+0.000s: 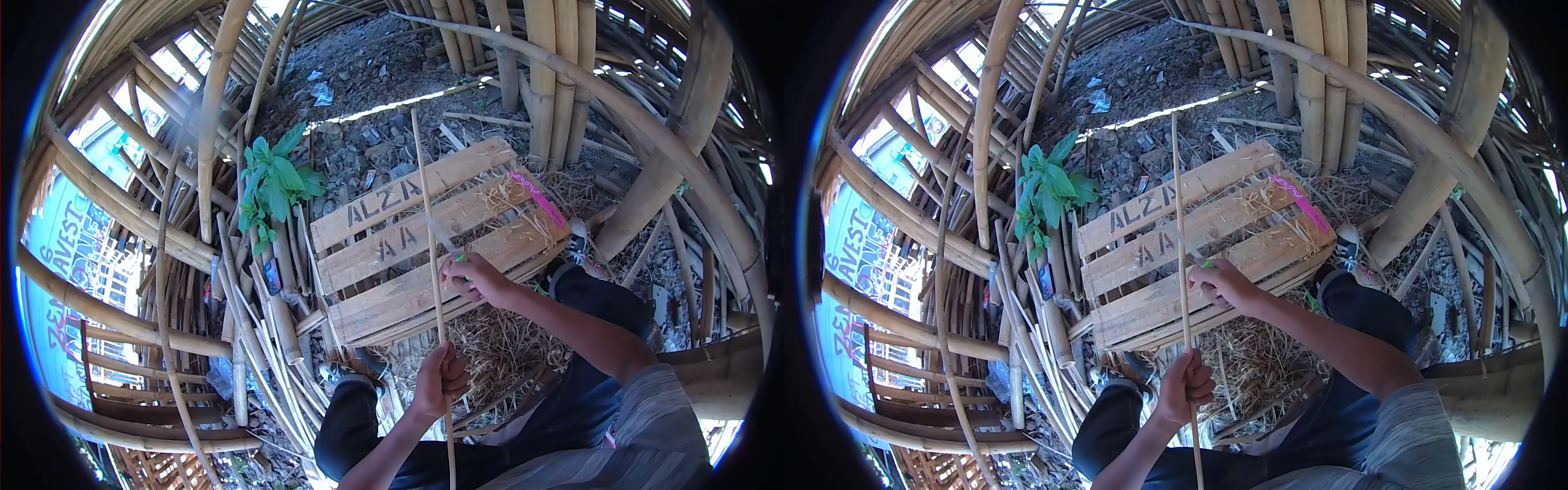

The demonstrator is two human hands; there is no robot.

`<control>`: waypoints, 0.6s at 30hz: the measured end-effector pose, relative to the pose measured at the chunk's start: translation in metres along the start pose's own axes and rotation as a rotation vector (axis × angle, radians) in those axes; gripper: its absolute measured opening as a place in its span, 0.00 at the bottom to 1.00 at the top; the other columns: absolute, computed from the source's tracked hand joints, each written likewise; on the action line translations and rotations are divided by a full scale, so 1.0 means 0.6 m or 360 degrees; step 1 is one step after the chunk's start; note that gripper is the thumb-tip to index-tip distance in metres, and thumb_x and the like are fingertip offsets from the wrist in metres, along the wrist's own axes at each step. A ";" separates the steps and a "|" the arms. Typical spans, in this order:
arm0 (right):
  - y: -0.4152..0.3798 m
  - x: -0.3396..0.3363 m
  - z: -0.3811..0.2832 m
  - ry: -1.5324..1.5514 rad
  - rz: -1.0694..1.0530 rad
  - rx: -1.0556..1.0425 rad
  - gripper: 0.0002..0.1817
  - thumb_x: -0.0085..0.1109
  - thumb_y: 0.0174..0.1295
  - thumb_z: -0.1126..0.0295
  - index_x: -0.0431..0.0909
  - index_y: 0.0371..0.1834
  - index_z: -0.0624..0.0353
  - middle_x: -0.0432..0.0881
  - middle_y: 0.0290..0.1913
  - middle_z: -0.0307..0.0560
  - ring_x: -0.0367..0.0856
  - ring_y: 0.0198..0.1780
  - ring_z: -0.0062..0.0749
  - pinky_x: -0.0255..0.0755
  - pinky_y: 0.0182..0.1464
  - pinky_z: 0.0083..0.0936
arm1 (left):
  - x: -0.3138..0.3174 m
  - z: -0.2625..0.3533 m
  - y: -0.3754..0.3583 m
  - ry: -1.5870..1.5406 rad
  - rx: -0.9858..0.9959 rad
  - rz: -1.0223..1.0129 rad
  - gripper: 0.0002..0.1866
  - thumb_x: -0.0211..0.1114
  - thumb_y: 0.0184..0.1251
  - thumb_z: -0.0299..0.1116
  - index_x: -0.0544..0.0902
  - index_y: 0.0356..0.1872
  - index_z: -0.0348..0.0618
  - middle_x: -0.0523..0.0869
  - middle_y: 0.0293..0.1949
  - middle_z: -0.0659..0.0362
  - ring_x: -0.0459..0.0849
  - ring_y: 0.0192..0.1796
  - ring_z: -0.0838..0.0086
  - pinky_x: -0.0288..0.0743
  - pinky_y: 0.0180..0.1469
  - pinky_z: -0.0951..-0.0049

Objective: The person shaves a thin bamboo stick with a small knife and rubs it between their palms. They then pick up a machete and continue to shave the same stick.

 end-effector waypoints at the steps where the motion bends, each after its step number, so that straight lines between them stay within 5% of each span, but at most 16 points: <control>1: 0.001 -0.001 -0.002 -0.0191 0.0201 -0.0018 0.12 0.56 0.58 0.62 0.71 0.28 0.60 0.59 0.10 0.28 0.52 0.07 0.13 0.44 0.09 0.17 | 0.001 0.000 0.001 -0.0002 0.0005 0.0004 0.19 0.41 0.71 0.49 0.59 0.20 0.55 0.53 0.14 0.70 0.50 0.15 0.83 0.44 0.16 0.80; 7: 0.000 -0.003 0.010 -0.0444 0.0304 -0.0094 0.14 0.65 0.54 0.62 0.72 0.29 0.60 0.62 0.11 0.28 0.57 0.09 0.12 0.46 0.11 0.16 | 0.011 -0.008 0.012 0.0035 -0.0009 0.0015 0.19 0.40 0.72 0.48 0.60 0.21 0.54 0.53 0.14 0.70 0.50 0.14 0.84 0.45 0.16 0.81; 13: -0.012 0.027 0.011 -0.0781 0.0079 -0.0007 0.11 0.62 0.57 0.63 0.73 0.29 0.59 0.63 0.12 0.28 0.57 0.11 0.11 0.46 0.13 0.15 | 0.014 0.024 0.018 0.0163 0.0172 -0.0041 0.17 0.40 0.72 0.48 0.64 0.27 0.50 0.55 0.14 0.69 0.52 0.14 0.85 0.48 0.16 0.82; 18: -0.020 0.040 0.013 -0.0550 -0.0035 0.0027 0.10 0.61 0.58 0.64 0.74 0.30 0.59 0.61 0.13 0.27 0.54 0.12 0.10 0.44 0.14 0.15 | 0.016 0.044 0.025 0.0057 0.0245 -0.0084 0.16 0.40 0.72 0.47 0.65 0.28 0.49 0.56 0.14 0.70 0.52 0.14 0.85 0.47 0.15 0.83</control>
Point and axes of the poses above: each hand's wrist, its own y-axis towards the middle knuckle, its own x-axis out of the palm, z = x × y, the point moved 2 cm from there along y, towards the middle knuckle
